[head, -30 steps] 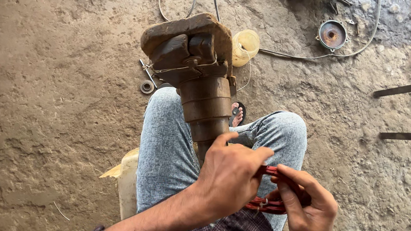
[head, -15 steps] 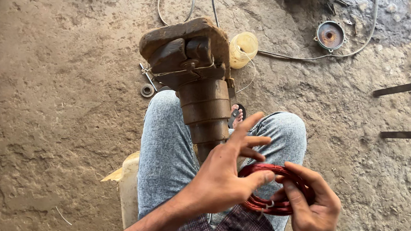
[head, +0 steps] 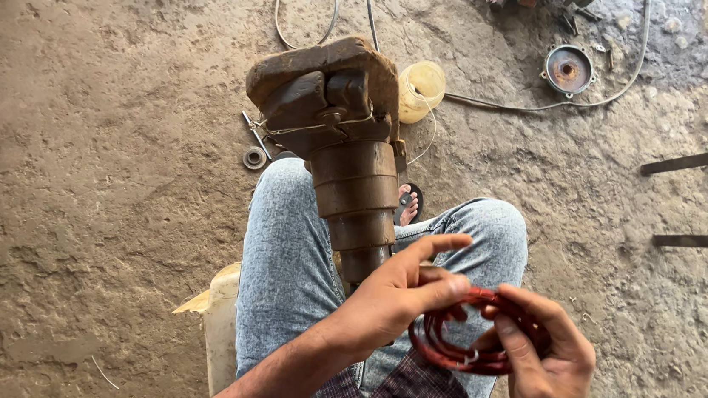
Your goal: The person ties a red copper wire coil with string on a stepped wooden form, cuts the string with scissors, then slides the finished coil off the form and begins winding a new coil of copper wire by hand, rotating the form between their knees.
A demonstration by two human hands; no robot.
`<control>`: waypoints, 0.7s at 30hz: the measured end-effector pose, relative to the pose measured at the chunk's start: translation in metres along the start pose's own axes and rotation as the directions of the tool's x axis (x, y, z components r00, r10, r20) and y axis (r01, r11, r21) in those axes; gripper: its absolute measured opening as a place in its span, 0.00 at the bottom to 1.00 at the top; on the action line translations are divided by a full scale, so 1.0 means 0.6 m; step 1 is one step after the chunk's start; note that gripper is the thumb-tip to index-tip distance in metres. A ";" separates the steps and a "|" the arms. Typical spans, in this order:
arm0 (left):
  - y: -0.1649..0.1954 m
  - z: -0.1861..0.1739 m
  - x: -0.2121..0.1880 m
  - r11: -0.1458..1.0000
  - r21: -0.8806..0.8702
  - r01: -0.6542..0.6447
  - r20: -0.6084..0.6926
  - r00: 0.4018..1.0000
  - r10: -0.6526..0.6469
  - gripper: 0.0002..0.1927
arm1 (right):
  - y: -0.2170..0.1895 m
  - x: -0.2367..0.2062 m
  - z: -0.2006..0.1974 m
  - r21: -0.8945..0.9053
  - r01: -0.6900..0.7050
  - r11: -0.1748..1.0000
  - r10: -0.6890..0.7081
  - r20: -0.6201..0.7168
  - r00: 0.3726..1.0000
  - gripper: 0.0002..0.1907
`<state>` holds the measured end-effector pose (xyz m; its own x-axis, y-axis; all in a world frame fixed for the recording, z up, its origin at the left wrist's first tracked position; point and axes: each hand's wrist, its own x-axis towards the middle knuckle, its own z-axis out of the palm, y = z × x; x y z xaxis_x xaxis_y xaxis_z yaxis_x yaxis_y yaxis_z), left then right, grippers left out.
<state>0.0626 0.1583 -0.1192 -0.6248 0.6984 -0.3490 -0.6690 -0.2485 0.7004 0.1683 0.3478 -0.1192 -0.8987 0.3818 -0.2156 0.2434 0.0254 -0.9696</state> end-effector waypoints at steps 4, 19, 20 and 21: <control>0.003 0.007 -0.006 0.997 0.062 -0.041 -0.059 0.997 0.045 0.41 | -0.005 0.004 0.006 0.015 -0.031 0.999 0.031 -0.012 0.999 0.17; 0.017 0.013 -0.022 0.905 0.352 -0.239 0.036 0.970 0.241 0.23 | 0.018 0.017 -0.005 0.087 -0.092 0.992 0.089 0.039 0.995 0.17; 0.014 0.010 -0.015 0.919 0.298 -0.259 0.018 0.964 0.265 0.21 | 0.017 0.015 -0.007 0.045 -0.085 0.995 0.084 0.034 0.996 0.17; 0.012 0.008 -0.011 0.929 0.244 -0.278 -0.003 0.958 0.288 0.18 | 0.017 0.013 -0.008 0.023 -0.079 0.997 0.078 0.039 0.996 0.17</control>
<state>0.0640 0.1552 -0.1091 -0.7923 0.5951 -0.1346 -0.3495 -0.2618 0.8996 0.1658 0.3555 -0.1300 -0.8908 0.3460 -0.2947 0.3047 -0.0264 -0.9521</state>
